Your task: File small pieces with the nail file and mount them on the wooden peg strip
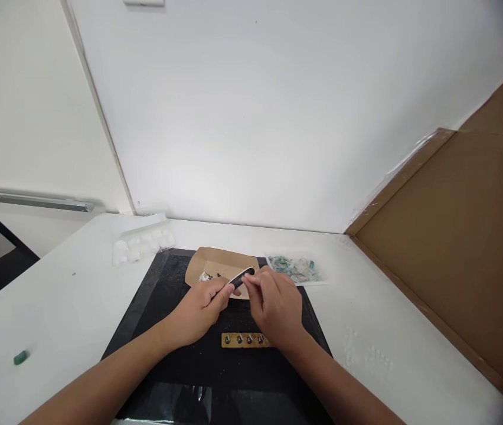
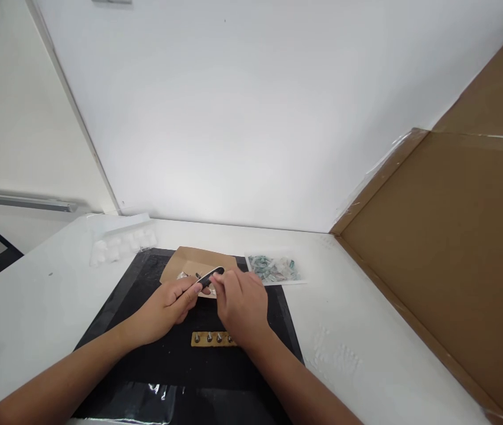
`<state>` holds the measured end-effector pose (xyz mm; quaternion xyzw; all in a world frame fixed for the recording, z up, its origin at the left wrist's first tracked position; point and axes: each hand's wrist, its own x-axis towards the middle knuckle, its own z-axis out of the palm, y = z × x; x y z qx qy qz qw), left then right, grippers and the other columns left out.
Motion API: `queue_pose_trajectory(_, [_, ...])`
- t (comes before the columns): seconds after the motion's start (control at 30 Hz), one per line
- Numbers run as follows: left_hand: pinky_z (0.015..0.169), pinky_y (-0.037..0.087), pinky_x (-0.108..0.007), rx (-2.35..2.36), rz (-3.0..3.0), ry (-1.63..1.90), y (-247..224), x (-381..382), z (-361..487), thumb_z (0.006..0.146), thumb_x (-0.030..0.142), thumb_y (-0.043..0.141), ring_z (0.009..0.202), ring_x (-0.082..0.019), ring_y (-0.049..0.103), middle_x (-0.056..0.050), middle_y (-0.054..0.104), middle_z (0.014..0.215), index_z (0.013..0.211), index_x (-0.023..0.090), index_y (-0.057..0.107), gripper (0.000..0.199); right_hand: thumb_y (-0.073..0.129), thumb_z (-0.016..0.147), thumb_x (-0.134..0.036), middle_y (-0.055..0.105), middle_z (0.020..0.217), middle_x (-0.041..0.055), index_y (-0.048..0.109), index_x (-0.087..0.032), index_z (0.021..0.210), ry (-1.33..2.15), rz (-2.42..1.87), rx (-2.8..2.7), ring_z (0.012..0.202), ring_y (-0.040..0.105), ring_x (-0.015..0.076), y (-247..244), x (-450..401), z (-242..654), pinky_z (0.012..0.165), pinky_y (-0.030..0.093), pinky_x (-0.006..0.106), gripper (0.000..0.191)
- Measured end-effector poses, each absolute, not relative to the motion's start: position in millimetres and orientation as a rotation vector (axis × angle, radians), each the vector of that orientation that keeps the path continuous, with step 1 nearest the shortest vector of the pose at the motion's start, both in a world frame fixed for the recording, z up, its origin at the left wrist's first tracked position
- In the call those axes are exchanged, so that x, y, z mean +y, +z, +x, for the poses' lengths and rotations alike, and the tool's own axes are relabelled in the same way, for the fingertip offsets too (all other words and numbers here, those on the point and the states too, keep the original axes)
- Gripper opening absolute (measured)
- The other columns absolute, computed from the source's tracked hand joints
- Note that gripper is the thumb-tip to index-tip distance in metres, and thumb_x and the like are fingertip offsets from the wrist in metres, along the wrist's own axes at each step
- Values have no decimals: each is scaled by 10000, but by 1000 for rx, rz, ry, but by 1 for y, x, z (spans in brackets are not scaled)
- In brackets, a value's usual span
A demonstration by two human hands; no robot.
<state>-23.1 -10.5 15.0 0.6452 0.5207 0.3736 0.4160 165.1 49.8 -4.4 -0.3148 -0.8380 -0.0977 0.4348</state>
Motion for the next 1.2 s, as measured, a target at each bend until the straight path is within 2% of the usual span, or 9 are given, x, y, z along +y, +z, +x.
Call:
queue_pose_trajectory(0.33, [528,324,-239,1315,1640,949,15,-9,-27,1072,526,366,557,-109,353,57,396,658,802,211,447,423,535,1069,-225,637,728,11,522,-219,832,-303,-802,-2096,662,562,168,-1,53,162,695,354,343,238])
queue_pose_trajectory(0.47, [546,329,-249,1322,1652,951,16,-9,-28,1073,517,374,556,-109,354,57,391,648,756,209,423,445,521,1076,-225,614,705,2,498,-222,809,-308,-760,-2122,646,542,164,-1,58,163,694,340,338,268])
queue_pose_trajectory(0.83, [613,329,-268,1334,1671,952,14,-7,-29,1090,508,357,597,-122,373,59,405,663,801,203,480,438,525,1074,-227,588,688,-5,502,-216,816,-328,-801,-2093,628,511,164,-3,59,160,708,320,341,259])
queue_pose_trajectory(1.0, [626,328,-273,1348,1691,937,16,-8,-28,1089,495,366,607,-123,371,57,402,667,744,205,422,454,505,1078,-231,565,686,-13,491,-214,804,-279,-766,-2126,626,490,157,-2,60,158,717,314,336,275])
queue_pose_trajectory(1.2, [619,331,-272,1379,1702,928,18,-10,-24,1087,490,362,611,-131,390,54,412,670,757,209,432,439,499,1081,-240,579,701,-10,489,-215,812,-208,-798,-2104,630,505,158,-1,60,160,724,316,337,271])
